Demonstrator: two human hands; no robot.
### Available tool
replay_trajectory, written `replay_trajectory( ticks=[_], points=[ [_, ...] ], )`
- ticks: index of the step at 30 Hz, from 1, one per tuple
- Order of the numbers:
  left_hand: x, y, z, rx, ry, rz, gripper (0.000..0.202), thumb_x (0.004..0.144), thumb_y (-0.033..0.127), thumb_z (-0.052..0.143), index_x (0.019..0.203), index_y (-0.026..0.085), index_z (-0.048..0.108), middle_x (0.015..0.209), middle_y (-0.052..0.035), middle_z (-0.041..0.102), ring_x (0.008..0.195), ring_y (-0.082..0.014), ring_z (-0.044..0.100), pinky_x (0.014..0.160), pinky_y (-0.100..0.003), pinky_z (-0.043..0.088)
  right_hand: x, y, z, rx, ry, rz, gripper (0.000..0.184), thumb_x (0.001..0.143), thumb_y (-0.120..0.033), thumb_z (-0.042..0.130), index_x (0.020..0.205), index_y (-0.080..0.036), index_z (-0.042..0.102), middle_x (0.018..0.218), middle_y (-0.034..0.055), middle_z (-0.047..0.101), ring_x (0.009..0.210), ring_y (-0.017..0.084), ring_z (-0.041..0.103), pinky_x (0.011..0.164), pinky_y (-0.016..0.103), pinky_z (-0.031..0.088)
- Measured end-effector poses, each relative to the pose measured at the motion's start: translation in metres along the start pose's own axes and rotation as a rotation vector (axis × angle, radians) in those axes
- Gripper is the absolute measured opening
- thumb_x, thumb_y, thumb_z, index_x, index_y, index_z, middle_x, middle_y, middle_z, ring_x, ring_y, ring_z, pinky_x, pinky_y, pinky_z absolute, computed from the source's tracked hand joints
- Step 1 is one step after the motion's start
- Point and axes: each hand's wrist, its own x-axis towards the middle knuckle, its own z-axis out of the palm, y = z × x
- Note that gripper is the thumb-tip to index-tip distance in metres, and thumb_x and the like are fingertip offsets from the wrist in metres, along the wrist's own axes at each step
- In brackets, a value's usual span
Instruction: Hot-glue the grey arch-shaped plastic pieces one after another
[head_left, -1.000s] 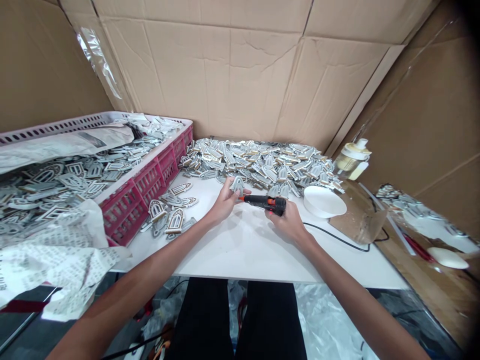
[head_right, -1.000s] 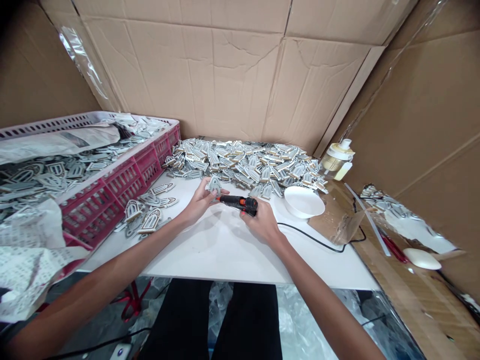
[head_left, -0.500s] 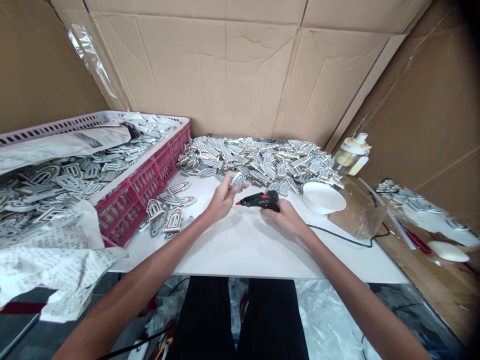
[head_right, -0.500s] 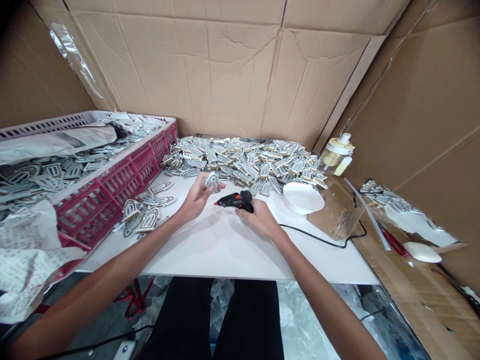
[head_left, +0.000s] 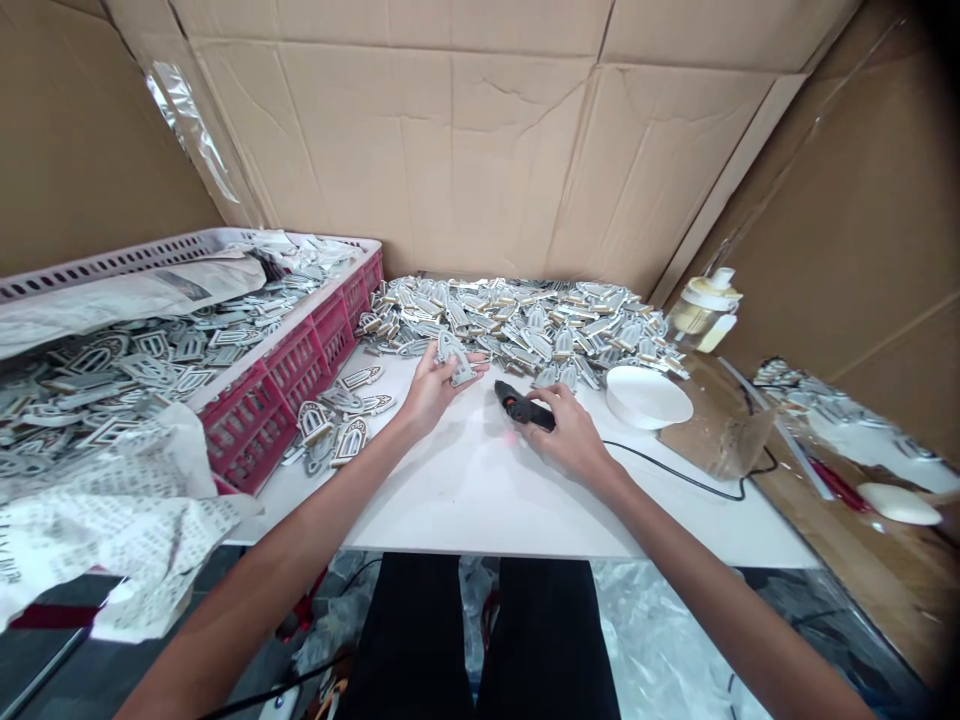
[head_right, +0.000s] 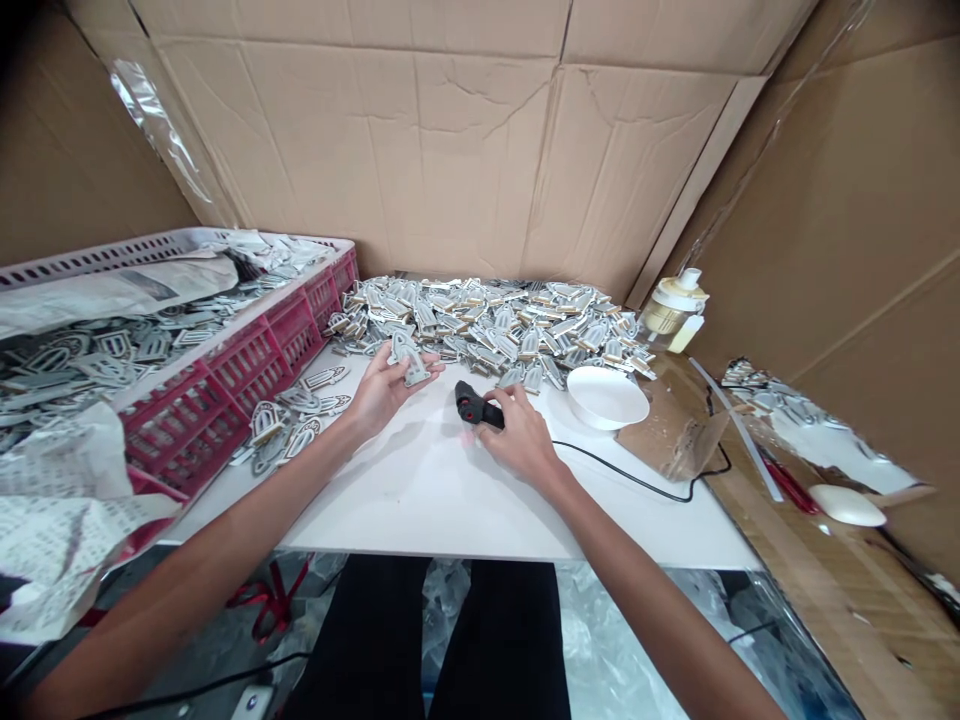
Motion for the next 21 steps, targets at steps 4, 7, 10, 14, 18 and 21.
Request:
replay_trajectory(
  ticks=[4, 7, 10, 14, 18, 21],
  points=[
    [0.0, 0.0, 0.0, -0.074, 0.01, -0.037, 0.016, 0.085, 0.016, 0.046, 0.098, 0.021, 0.038, 0.096, -0.0083, 0.067, 0.096, -0.0209, 0.064, 0.098, -0.049, 0.038, -0.002, 0.0, 0.0, -0.052, -0.079, -0.021, 0.049, 0.069, -0.029, 0.052, 0.117, -0.022, 0.048, 0.114, 0.0082, 0.049, 0.091, 0.023, 0.055, 0.074, 0.032, 0.04],
    [0.0, 0.0, 0.0, -0.102, 0.017, -0.052, 0.012, 0.087, 0.021, 0.045, 0.095, 0.021, 0.035, 0.096, -0.0101, 0.067, 0.092, -0.0207, 0.066, 0.096, -0.047, 0.041, -0.002, 0.0, -0.002, -0.058, -0.107, -0.051, 0.051, 0.069, -0.024, 0.048, 0.12, -0.02, 0.044, 0.115, 0.0093, 0.049, 0.097, 0.025, 0.053, 0.079, 0.036, 0.039],
    [0.0, 0.0, -0.001, -0.108, 0.001, -0.054, 0.012, 0.088, 0.027, 0.045, 0.09, 0.021, 0.034, 0.097, -0.0098, 0.067, 0.092, -0.0198, 0.066, 0.095, -0.045, 0.042, 0.0, 0.001, -0.004, -0.055, -0.048, -0.091, 0.05, 0.066, -0.018, 0.046, 0.117, -0.02, 0.046, 0.113, 0.0091, 0.051, 0.1, 0.026, 0.051, 0.085, 0.04, 0.035],
    [0.0, 0.0, -0.002, -0.115, -0.015, -0.049, 0.017, 0.087, 0.032, 0.046, 0.086, 0.022, 0.033, 0.097, -0.0081, 0.066, 0.092, -0.0197, 0.065, 0.095, -0.045, 0.041, 0.003, -0.001, -0.007, 0.084, 0.105, -0.168, 0.042, 0.067, -0.013, 0.045, 0.108, -0.019, 0.05, 0.105, 0.0079, 0.055, 0.098, 0.023, 0.05, 0.086, 0.038, 0.036],
    [0.0, -0.003, -0.001, -0.153, -0.021, -0.095, 0.017, 0.087, 0.035, 0.046, 0.087, 0.022, 0.035, 0.098, -0.0071, 0.065, 0.09, -0.0202, 0.065, 0.095, -0.045, 0.041, 0.008, -0.02, -0.005, 0.23, 0.161, -0.192, 0.031, 0.076, -0.025, 0.05, 0.106, -0.02, 0.05, 0.098, 0.0066, 0.056, 0.086, 0.019, 0.052, 0.079, 0.033, 0.041],
    [-0.001, -0.006, 0.002, -0.169, -0.026, -0.124, 0.017, 0.088, 0.037, 0.044, 0.091, 0.021, 0.04, 0.098, -0.0072, 0.065, 0.09, -0.0196, 0.065, 0.093, -0.044, 0.042, 0.017, -0.044, 0.0, 0.263, 0.144, -0.226, 0.038, 0.076, -0.034, 0.055, 0.111, -0.02, 0.049, 0.102, 0.0068, 0.056, 0.089, 0.019, 0.052, 0.08, 0.033, 0.042]
  ],
)
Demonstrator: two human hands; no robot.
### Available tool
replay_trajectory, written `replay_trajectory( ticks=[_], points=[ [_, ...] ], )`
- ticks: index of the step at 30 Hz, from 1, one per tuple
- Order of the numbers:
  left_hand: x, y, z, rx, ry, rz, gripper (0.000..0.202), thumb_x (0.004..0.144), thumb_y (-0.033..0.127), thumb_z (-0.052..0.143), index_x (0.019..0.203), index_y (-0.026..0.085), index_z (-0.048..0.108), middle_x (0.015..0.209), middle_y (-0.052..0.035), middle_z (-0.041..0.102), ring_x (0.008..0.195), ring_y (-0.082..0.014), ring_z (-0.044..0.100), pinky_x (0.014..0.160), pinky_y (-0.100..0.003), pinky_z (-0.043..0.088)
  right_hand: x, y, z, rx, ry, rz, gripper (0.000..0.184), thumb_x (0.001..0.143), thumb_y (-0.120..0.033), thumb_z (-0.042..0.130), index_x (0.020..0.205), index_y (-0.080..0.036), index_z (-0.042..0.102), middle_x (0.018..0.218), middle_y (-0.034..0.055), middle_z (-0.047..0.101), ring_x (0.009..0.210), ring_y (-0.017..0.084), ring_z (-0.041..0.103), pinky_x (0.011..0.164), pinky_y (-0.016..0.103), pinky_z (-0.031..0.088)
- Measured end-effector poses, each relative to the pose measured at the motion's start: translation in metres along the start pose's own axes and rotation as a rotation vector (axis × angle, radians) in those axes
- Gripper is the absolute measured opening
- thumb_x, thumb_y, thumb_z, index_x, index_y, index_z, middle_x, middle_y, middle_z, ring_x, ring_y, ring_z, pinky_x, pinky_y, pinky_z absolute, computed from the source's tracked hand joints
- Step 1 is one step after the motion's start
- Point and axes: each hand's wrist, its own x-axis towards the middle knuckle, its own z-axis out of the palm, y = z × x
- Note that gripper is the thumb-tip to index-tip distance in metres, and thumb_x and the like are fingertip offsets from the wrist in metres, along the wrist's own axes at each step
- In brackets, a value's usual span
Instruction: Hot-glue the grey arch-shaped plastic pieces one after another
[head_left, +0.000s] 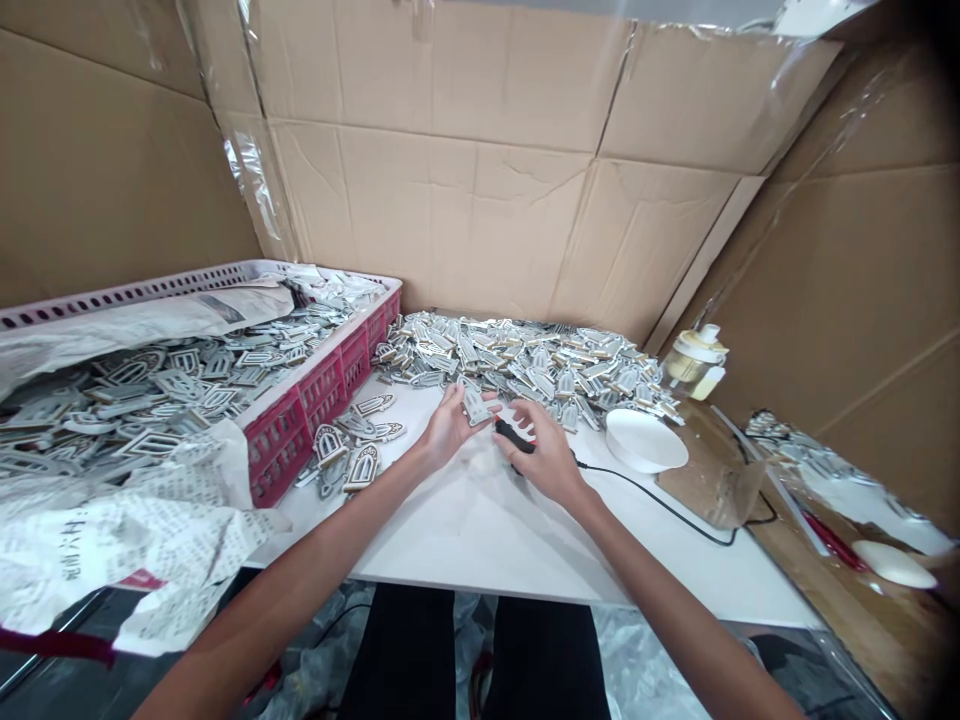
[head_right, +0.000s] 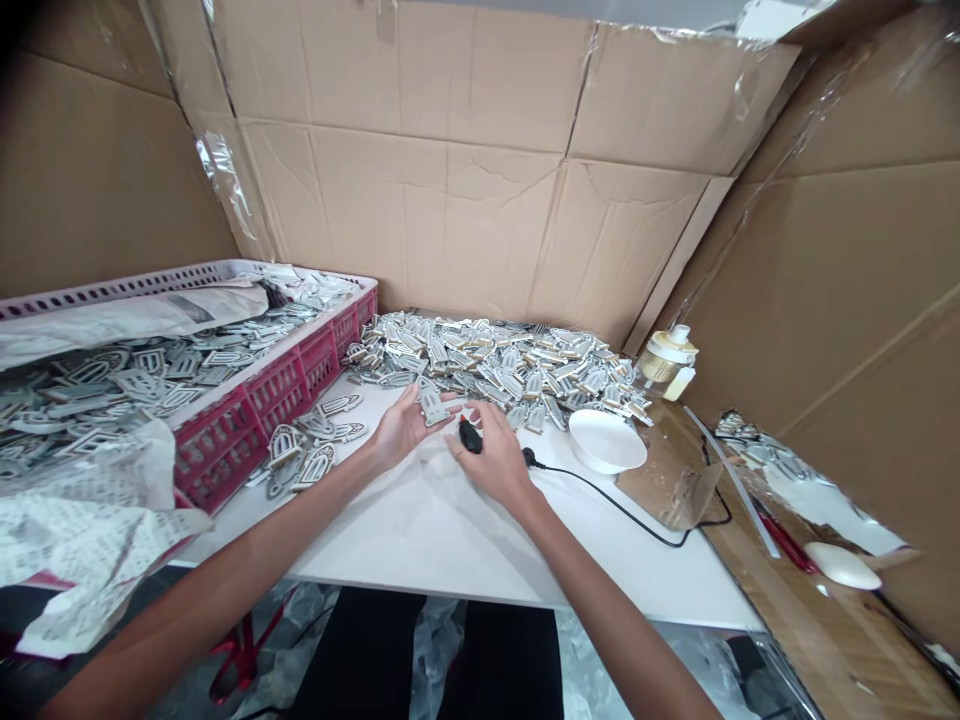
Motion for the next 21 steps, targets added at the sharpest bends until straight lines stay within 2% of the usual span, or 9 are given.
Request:
replay_trajectory(
  ticks=[3, 7, 10, 13, 17, 21],
  points=[
    [-0.001, 0.0, 0.004, 0.006, 0.013, 0.003, 0.02, 0.088, 0.038, 0.043, 0.095, 0.019, 0.045, 0.097, -0.0077, 0.064, 0.092, -0.0197, 0.063, 0.092, -0.042, 0.044, 0.016, -0.013, 0.014, 0.026, -0.031, -0.028, 0.043, 0.074, -0.035, 0.058, 0.113, -0.021, 0.048, 0.11, 0.0077, 0.055, 0.095, 0.02, 0.052, 0.082, 0.033, 0.042],
    [-0.003, 0.005, 0.009, 0.029, 0.036, 0.035, 0.028, 0.087, 0.043, 0.044, 0.099, 0.018, 0.05, 0.098, -0.0085, 0.064, 0.094, -0.0206, 0.061, 0.089, -0.039, 0.046, 0.032, -0.018, 0.026, 0.041, -0.054, -0.031, 0.041, 0.073, -0.03, 0.056, 0.111, -0.018, 0.046, 0.106, 0.009, 0.058, 0.088, 0.02, 0.055, 0.077, 0.032, 0.044],
    [-0.003, 0.007, 0.009, 0.017, 0.036, 0.035, 0.031, 0.086, 0.044, 0.044, 0.101, 0.018, 0.051, 0.098, -0.0085, 0.064, 0.092, -0.0206, 0.062, 0.087, -0.037, 0.047, 0.038, -0.018, 0.027, 0.021, -0.073, -0.035, 0.043, 0.072, -0.028, 0.056, 0.111, -0.018, 0.044, 0.1, 0.008, 0.061, 0.077, 0.018, 0.056, 0.07, 0.03, 0.044],
    [-0.002, 0.007, 0.007, -0.03, 0.044, 0.0, 0.028, 0.087, 0.042, 0.042, 0.103, 0.02, 0.049, 0.097, -0.0072, 0.064, 0.087, -0.0188, 0.063, 0.086, -0.036, 0.047, 0.048, -0.016, 0.02, -0.102, -0.066, -0.033, 0.043, 0.073, -0.029, 0.053, 0.113, -0.018, 0.043, 0.088, 0.0068, 0.062, 0.068, 0.019, 0.056, 0.064, 0.029, 0.042],
    [0.0, 0.004, 0.002, -0.098, 0.102, -0.042, 0.027, 0.088, 0.041, 0.042, 0.108, 0.022, 0.041, 0.101, -0.0086, 0.062, 0.088, -0.0189, 0.065, 0.092, -0.037, 0.044, 0.085, 0.006, 0.002, -0.343, 0.045, 0.002, 0.04, 0.075, -0.031, 0.051, 0.112, -0.016, 0.046, 0.085, 0.0088, 0.062, 0.07, 0.021, 0.056, 0.063, 0.029, 0.039],
    [0.001, 0.003, 0.0, -0.055, 0.133, -0.029, 0.034, 0.086, 0.043, 0.046, 0.112, 0.024, 0.037, 0.109, -0.011, 0.06, 0.095, -0.0213, 0.064, 0.095, -0.038, 0.04, 0.137, 0.051, -0.014, -0.475, 0.122, 0.169, 0.044, 0.075, -0.033, 0.054, 0.112, -0.011, 0.048, 0.082, 0.011, 0.063, 0.071, 0.021, 0.058, 0.064, 0.028, 0.039]
  ],
)
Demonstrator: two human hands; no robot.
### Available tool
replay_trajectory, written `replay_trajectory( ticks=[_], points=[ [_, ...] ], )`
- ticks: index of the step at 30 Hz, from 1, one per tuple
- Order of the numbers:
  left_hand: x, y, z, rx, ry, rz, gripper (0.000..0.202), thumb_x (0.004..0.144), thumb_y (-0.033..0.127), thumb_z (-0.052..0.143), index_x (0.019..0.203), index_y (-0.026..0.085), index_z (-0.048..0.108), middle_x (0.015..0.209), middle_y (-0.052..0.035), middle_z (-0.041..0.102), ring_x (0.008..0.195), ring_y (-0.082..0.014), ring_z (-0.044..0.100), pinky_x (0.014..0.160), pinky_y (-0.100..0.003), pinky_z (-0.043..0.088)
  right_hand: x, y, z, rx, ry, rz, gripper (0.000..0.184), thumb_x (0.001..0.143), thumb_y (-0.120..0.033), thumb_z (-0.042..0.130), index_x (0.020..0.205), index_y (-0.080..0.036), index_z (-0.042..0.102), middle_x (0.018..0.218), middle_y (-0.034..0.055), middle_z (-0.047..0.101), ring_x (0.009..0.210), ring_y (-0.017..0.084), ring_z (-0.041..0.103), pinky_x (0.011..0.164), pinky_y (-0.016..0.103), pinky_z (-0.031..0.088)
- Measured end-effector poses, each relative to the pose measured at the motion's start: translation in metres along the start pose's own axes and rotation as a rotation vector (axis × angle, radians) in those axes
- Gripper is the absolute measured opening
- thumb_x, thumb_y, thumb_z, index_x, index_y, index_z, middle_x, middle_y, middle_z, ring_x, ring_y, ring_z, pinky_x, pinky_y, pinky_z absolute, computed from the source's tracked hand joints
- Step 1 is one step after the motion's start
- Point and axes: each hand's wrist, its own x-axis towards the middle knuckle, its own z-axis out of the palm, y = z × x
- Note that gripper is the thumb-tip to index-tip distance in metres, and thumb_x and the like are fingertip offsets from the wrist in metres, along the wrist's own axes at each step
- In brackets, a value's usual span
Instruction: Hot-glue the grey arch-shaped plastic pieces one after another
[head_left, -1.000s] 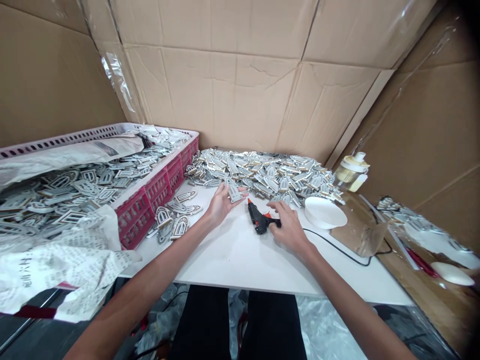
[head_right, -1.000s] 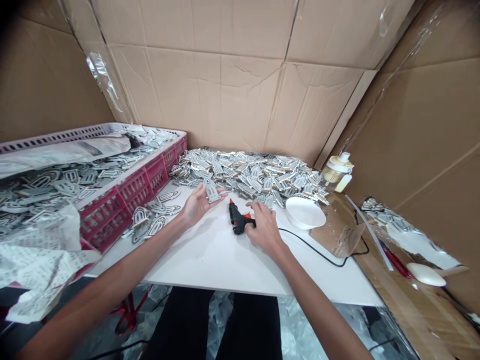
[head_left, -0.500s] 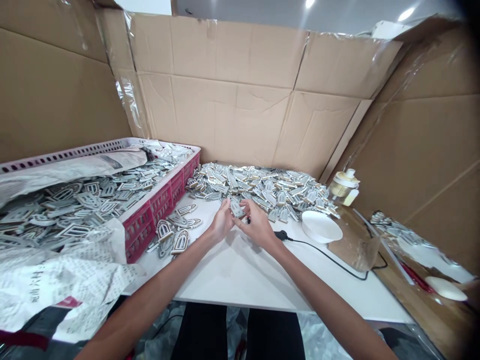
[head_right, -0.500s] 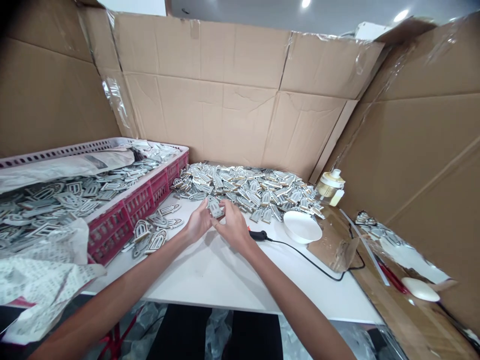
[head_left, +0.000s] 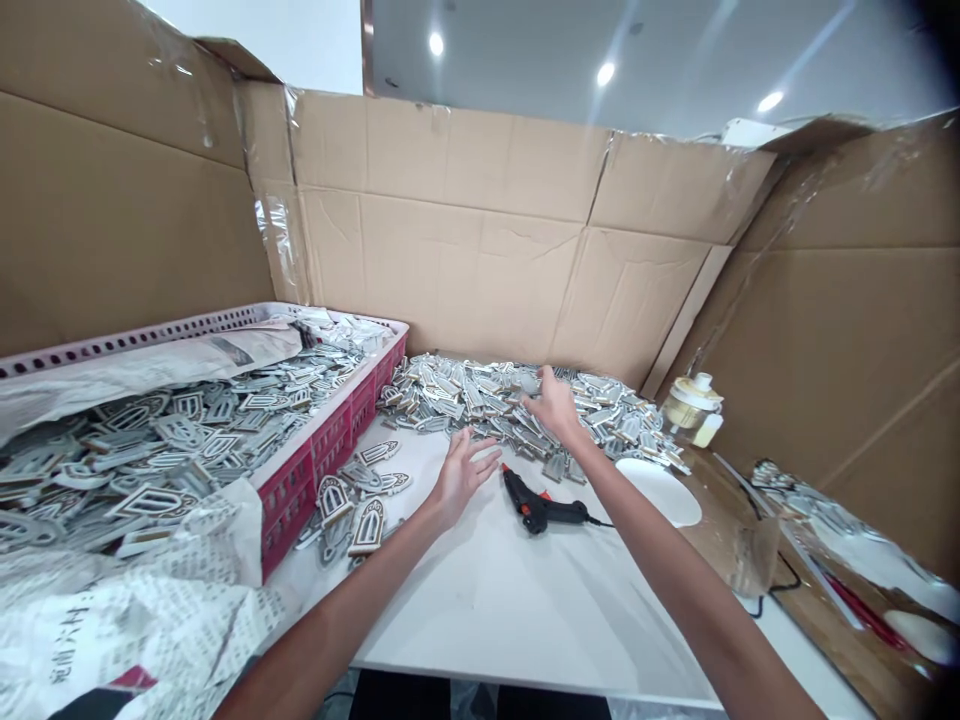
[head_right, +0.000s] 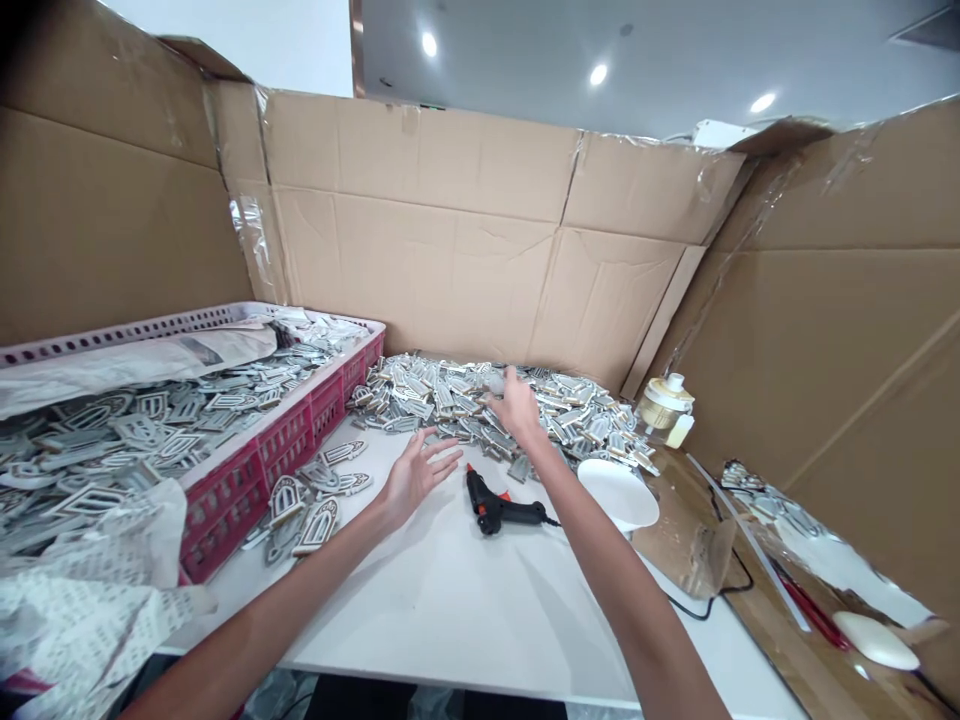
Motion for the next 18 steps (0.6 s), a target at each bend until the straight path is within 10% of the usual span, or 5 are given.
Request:
replay_trajectory(
  ticks=[6, 12, 18],
  points=[
    [0.001, 0.001, -0.001, 0.004, 0.053, 0.011, 0.031, 0.085, 0.043, 0.047, 0.108, 0.024, 0.038, 0.104, -0.0101, 0.061, 0.092, -0.0208, 0.064, 0.095, -0.039, 0.04, 0.041, 0.028, 0.009, 0.129, 0.046, 0.027, 0.036, 0.078, -0.036, 0.05, 0.101, -0.008, 0.057, 0.095, 0.0153, 0.064, 0.083, 0.02, 0.059, 0.075, 0.029, 0.041],
    [0.005, -0.005, -0.006, 0.085, 0.141, 0.078, 0.022, 0.084, 0.038, 0.051, 0.095, 0.022, 0.041, 0.088, -0.0063, 0.062, 0.076, -0.0178, 0.065, 0.088, -0.038, 0.044, 0.012, -0.024, -0.011, 0.447, 0.094, -0.12, 0.026, 0.079, -0.032, 0.047, 0.093, -0.013, 0.058, 0.088, 0.0076, 0.065, 0.077, 0.015, 0.058, 0.073, 0.027, 0.043],
    [0.012, -0.008, -0.01, 0.101, 0.141, 0.111, 0.023, 0.085, 0.03, 0.05, 0.105, 0.018, 0.05, 0.097, -0.0065, 0.06, 0.079, -0.0159, 0.062, 0.077, -0.035, 0.048, -0.038, -0.113, 0.003, 0.504, -0.42, -0.512, 0.019, 0.073, -0.021, 0.053, 0.09, -0.018, 0.06, 0.085, 0.0026, 0.064, 0.077, 0.015, 0.058, 0.069, 0.026, 0.043]
  ],
)
